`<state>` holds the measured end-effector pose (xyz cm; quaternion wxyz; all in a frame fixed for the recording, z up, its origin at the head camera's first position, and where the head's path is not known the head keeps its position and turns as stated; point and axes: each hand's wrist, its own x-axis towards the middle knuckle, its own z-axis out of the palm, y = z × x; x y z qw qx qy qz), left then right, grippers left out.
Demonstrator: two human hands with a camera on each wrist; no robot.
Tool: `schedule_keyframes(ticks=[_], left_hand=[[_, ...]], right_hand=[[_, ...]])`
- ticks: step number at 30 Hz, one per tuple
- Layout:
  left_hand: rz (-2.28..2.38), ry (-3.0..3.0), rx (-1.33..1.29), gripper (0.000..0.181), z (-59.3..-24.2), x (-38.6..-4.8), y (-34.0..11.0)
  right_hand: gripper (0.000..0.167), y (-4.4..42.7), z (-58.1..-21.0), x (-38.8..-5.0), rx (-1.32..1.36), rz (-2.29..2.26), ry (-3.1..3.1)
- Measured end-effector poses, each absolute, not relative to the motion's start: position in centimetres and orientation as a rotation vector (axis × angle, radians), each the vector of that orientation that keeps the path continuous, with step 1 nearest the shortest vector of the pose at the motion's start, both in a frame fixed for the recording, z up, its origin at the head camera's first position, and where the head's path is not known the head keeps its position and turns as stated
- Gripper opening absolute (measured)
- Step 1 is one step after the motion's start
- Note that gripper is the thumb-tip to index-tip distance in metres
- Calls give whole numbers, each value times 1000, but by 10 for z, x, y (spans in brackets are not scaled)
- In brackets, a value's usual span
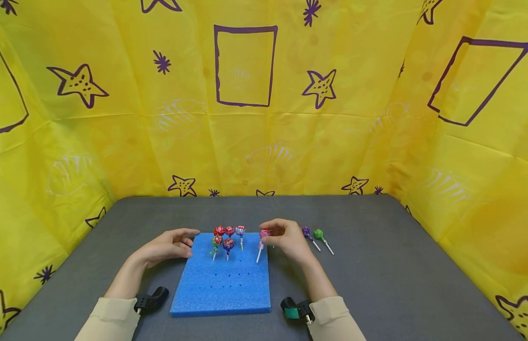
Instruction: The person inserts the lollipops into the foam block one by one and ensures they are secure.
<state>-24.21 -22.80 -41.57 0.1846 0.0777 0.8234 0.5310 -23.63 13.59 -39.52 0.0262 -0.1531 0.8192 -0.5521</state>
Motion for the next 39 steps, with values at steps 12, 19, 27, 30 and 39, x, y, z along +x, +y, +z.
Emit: schedule_keyframes(ticks=[12,19,27,30,39], left_hand=[[1491,2325,225,68,-415,-242,-227],[1495,2324,250,68,-415,-242,-227],[1492,2333,227,67,-416,-242,-227],[1491,2335,210,67,-417,-242,-227],[1493,2330,235,68,-415,-242,-228]], right_hand=[[29,120,-396,-230,-521,-1764,2516],[33,114,-397,-228,-512,-1791,2500],[31,105,-398,-226,-504,-1807,2483],[29,102,-399,-225,-523,-1821,2474],[28,100,-401,-226,-568,-1842,2449]])
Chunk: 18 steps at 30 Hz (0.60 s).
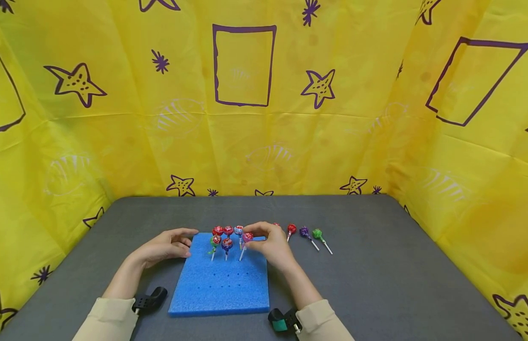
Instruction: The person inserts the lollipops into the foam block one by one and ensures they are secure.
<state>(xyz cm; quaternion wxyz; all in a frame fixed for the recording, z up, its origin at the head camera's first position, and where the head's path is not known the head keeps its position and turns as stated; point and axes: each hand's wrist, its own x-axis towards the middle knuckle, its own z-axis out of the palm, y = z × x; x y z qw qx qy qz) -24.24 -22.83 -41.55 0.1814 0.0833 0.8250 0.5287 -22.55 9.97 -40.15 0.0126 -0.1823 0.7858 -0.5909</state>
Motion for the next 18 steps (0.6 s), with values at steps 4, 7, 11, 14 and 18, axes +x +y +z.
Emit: schedule_keyframes(ticks=[4,7,11,14,18], left_hand=[[1500,2322,244,68,-415,-242,-227],[1503,2323,244,68,-415,-241,-227],[1496,2331,245,68,-414,-242,-226],[1496,2331,231,67,-414,-241,-226],[1494,2330,234,68,-414,-242,-227]], right_hand=[[27,99,-403,-226,-579,-1840,2443],[27,99,-405,-226,-590,-1836,2440],[27,99,-405,-225,-605,-1828,2445],[28,99,-405,-224,-620,-1815,2440],[29,99,-405,-224,-649,-1797,2429]])
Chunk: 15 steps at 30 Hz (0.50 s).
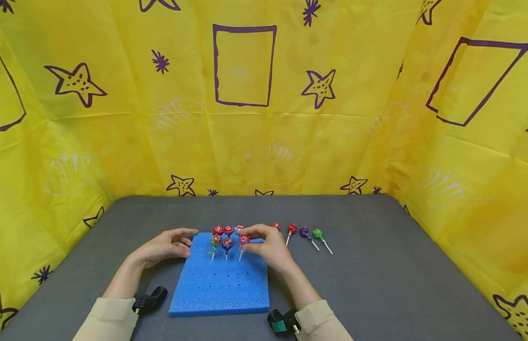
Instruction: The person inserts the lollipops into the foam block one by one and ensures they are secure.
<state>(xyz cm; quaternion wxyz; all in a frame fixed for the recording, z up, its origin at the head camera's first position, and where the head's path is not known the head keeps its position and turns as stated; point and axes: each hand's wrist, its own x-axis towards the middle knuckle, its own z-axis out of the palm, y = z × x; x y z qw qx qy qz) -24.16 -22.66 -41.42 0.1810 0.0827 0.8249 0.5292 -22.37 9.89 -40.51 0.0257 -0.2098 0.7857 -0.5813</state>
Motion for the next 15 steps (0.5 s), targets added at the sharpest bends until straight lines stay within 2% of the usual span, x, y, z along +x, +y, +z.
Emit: schedule_keyframes(ticks=[15], left_hand=[[1492,2326,229,67,-415,-242,-227]], right_hand=[[29,97,-405,-223,-685,-1768,2414]])
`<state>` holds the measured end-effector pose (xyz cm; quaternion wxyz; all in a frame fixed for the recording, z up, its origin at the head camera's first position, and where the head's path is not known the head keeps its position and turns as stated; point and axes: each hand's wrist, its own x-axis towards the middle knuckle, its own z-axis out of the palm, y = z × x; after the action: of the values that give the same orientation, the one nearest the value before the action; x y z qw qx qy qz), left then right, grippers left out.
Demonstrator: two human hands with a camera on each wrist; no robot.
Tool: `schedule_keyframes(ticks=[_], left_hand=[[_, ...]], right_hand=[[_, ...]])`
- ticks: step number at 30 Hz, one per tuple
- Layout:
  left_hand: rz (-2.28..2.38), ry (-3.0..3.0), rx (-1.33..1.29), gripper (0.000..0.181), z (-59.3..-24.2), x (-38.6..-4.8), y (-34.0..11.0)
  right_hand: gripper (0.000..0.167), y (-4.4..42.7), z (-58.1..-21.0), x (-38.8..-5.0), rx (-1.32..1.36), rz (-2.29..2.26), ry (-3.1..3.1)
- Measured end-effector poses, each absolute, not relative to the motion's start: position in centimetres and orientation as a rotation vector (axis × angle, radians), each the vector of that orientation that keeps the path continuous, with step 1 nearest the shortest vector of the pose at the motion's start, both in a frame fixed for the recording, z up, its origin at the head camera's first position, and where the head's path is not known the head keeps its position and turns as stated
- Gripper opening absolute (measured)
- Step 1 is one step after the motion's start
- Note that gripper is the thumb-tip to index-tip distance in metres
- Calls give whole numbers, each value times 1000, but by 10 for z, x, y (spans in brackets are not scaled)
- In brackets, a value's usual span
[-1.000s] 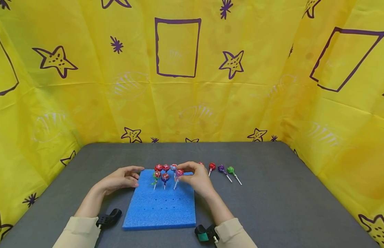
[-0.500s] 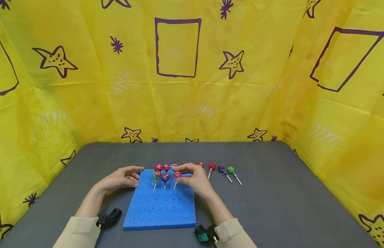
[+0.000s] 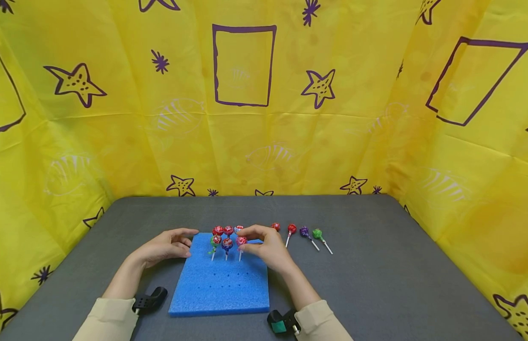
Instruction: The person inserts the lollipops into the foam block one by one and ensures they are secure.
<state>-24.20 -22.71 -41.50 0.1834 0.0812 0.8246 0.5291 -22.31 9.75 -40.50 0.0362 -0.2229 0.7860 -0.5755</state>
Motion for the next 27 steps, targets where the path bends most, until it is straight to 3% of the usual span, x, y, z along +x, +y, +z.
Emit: schedule_keyframes(ticks=[27], left_hand=[[1480,2336,220,66,-415,-242,-226]], right_hand=[[27,97,-407,-222,-725,-1700,2425]])
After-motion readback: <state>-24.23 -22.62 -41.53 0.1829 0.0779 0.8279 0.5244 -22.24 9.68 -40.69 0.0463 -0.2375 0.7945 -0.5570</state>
